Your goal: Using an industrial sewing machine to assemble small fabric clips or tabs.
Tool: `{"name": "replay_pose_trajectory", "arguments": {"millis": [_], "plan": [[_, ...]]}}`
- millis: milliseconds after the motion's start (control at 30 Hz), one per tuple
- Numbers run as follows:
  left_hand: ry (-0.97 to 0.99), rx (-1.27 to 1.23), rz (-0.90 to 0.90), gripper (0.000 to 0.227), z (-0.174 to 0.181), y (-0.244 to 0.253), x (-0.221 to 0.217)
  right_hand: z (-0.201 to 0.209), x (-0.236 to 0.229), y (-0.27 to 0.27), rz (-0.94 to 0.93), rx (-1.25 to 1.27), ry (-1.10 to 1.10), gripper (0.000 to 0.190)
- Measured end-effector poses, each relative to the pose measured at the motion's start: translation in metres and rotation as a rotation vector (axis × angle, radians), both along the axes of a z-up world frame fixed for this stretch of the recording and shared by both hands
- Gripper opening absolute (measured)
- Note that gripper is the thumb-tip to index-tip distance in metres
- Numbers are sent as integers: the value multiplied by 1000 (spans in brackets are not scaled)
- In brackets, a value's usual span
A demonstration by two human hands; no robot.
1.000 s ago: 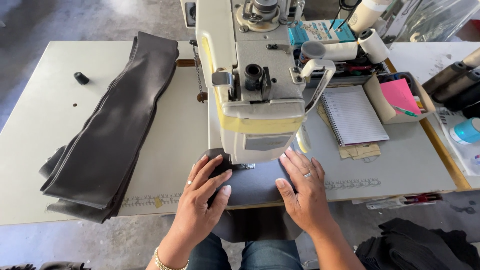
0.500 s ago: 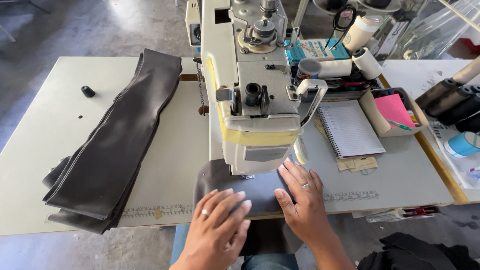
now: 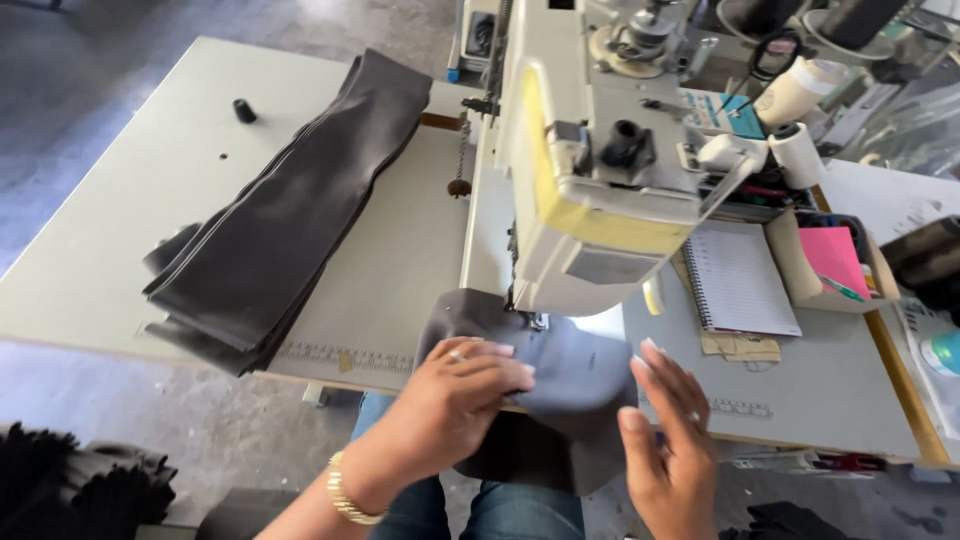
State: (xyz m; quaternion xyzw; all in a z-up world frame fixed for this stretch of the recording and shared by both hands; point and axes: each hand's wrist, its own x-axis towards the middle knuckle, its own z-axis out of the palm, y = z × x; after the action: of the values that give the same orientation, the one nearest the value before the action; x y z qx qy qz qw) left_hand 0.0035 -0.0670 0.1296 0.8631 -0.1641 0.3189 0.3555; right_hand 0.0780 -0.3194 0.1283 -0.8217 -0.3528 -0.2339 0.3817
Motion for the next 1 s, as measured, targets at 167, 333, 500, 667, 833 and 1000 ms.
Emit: {"name": "replay_pose_trajectory", "arguments": {"millis": [167, 333, 500, 667, 833, 1000], "plan": [[494, -555, 203, 28, -10, 54, -54, 16, -49, -8, -127, 186, 385, 39], [742, -527, 408, 26, -38, 53, -70, 19, -68, -2, -137, 34, 548, 40], [635, -416, 176, 21, -39, 31, -85, 1, -61, -10, 33, -70, 513, 42], [748, -175, -359, 21, 13, 30, -111, 14, -69, 1, 93, -151, 613, 46], [499, -404, -478, 27, 67, 32, -115, 50, -85, 32, 555, -162, 462, 65], [273, -360, -452, 21, 97, 21, -121, 77, -85, 58, 539, -295, 421, 42]]}}
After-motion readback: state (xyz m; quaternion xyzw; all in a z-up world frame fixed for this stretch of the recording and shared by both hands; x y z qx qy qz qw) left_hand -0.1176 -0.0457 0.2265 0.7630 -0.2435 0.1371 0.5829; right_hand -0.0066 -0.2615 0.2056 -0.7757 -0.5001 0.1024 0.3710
